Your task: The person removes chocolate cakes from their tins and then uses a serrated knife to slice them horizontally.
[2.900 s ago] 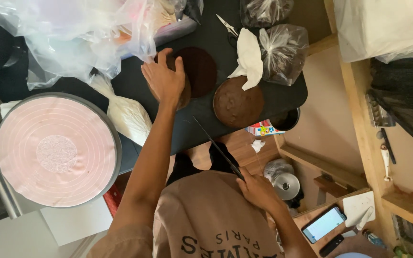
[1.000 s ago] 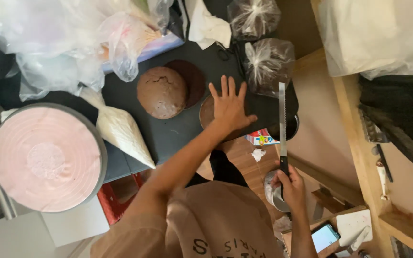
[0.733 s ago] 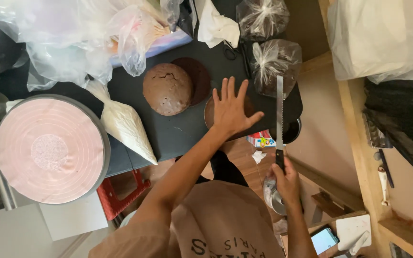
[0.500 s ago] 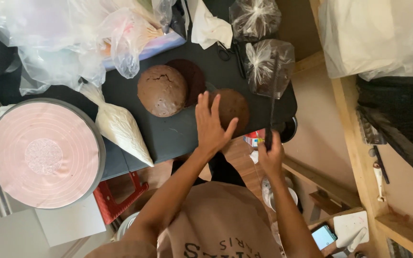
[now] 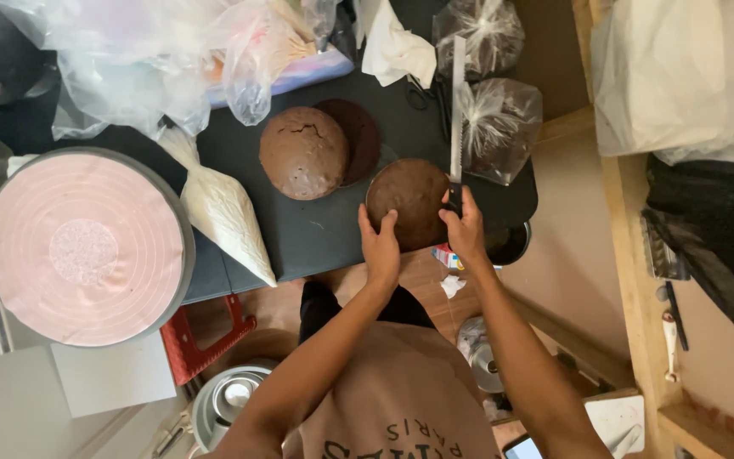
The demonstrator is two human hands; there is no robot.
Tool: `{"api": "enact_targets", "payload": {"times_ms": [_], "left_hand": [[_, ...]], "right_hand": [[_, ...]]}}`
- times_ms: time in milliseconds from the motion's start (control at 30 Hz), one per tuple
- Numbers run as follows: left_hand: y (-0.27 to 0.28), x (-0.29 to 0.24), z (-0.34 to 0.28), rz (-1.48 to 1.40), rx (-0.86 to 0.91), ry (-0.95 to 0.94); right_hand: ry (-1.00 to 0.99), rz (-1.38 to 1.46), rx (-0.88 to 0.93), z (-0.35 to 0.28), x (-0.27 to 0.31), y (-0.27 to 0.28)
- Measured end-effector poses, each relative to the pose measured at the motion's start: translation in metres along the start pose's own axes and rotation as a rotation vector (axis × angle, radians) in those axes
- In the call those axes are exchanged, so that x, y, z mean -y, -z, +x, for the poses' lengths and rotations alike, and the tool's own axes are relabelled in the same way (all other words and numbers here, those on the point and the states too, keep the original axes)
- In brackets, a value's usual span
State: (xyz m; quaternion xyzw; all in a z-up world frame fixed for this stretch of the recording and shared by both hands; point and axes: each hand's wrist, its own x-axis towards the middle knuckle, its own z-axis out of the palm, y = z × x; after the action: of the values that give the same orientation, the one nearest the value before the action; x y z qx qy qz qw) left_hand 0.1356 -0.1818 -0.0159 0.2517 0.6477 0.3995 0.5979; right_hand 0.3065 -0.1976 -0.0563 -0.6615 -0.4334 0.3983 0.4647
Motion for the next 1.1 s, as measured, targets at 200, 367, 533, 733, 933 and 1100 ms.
{"api": "enact_targets", "payload": {"times_ms": [200, 367, 533, 733, 933, 1100], "left_hand": [[-0.005, 0.000, 0.002, -0.078, -0.067, 0.048], [-0.020, 0.001, 0.004, -0.265, 0.022, 0.046], [-0.042, 0.016, 0.023, -0.351, 0.144, 0.065], [-0.048, 0.032, 0.033, -0.321, 0.194, 0.094], [-0.023, 0.032, 0.033, 0.366, 0.103, -0.166], [0.009, -0.035, 0.003, 0.397, 0.317, -0.748]], "right_hand": [[0.046, 0.006, -0.018, -0.009, 0.005, 0.005], [0.103, -0.166, -0.032, -0.018, 0.055, 0.019], [0.140, -0.330, -0.094, -0.017, 0.095, 0.027], [0.319, -0.530, -0.055, -0.015, 0.086, 0.029], [0.231, -0.420, -0.069, -0.021, 0.092, 0.016], [0.266, -0.374, -0.085, -0.032, 0.108, 0.000]]}}
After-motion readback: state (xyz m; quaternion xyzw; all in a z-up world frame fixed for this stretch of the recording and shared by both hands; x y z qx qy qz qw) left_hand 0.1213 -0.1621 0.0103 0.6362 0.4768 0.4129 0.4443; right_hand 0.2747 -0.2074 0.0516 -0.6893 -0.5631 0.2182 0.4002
